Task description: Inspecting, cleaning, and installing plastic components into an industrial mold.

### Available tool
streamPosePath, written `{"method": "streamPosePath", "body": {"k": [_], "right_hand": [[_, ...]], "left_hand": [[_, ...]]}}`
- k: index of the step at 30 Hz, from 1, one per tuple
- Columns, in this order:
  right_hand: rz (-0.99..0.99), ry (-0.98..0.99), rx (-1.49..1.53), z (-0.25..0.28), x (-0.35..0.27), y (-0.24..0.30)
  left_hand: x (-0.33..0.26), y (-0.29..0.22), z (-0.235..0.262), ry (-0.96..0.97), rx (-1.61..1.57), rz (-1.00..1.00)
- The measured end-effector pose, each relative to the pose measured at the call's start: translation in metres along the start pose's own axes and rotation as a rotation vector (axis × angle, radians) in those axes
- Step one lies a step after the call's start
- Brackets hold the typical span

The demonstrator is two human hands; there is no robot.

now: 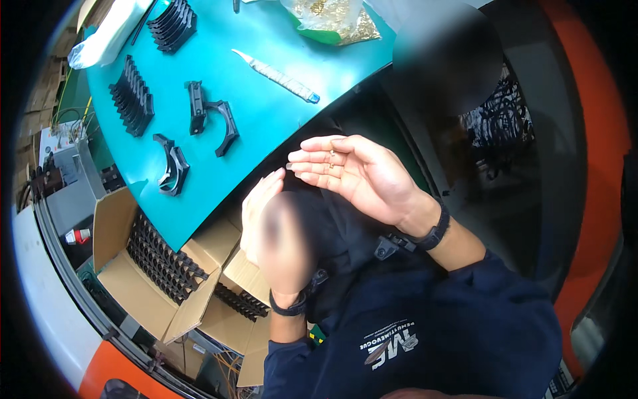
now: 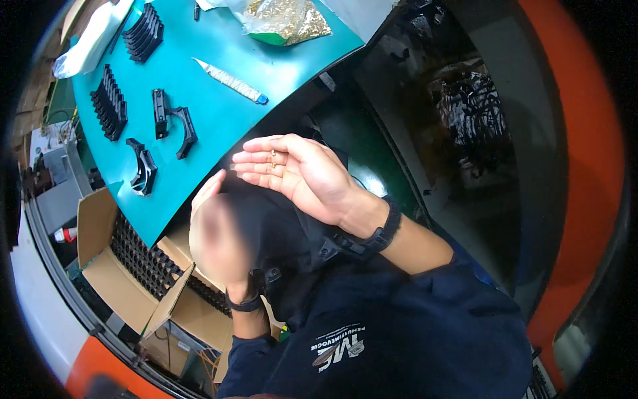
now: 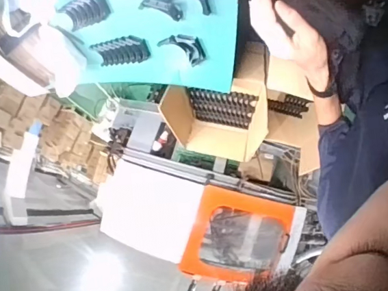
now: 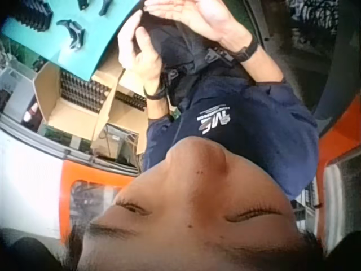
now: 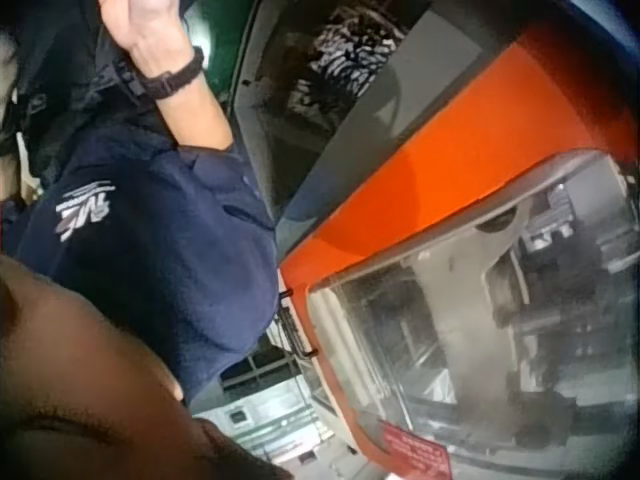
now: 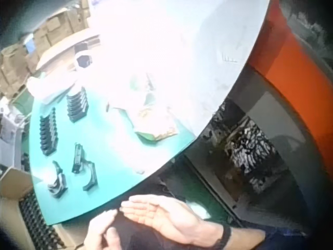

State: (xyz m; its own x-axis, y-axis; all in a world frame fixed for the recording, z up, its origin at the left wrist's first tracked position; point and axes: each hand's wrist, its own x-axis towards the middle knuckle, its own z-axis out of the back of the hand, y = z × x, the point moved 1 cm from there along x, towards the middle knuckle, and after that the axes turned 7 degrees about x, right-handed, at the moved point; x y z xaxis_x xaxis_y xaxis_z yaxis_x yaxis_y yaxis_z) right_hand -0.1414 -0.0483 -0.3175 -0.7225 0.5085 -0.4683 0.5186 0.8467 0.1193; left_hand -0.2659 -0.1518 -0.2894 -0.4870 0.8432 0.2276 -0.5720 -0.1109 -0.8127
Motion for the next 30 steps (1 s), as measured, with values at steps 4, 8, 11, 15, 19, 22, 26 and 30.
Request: {"method": "streamPosePath", "body": {"k": [4,8,11,15,19,22,26,30], "right_hand": [[0.067,-0.036,0.026,0.004,0.009,0.026],[0.300,-0.127,0.049,-0.001,0.021,0.071],[0.354,-0.045,0.011,-0.005,0.027,0.097],[0.307,-0.006,0.055,-0.013,0.032,0.115],[0.302,0.047,0.060,-0.011,0.032,0.120],[0.357,-0.091,0.062,-0.017,0.026,0.114],[0.301,-0.088,-0.081,-0.015,0.010,0.063],[-0.023,-0.006,-0.492,-0.014,-0.019,-0.028]], "left_hand": [[-0.002,0.014,-0.005,-0.003,-0.004,0.052],[0.000,0.015,-0.010,0.031,0.026,0.100],[-0.001,0.018,-0.016,0.053,0.012,0.123],[0.003,0.017,-0.021,0.099,0.013,0.104],[0.003,0.015,-0.021,0.111,0.001,0.094],[0.002,0.014,-0.017,0.131,0.005,0.101],[-0.002,0.009,-0.020,-0.007,0.111,-0.014],[0.003,-0.003,-0.035,-0.104,0.258,-0.132]]}}
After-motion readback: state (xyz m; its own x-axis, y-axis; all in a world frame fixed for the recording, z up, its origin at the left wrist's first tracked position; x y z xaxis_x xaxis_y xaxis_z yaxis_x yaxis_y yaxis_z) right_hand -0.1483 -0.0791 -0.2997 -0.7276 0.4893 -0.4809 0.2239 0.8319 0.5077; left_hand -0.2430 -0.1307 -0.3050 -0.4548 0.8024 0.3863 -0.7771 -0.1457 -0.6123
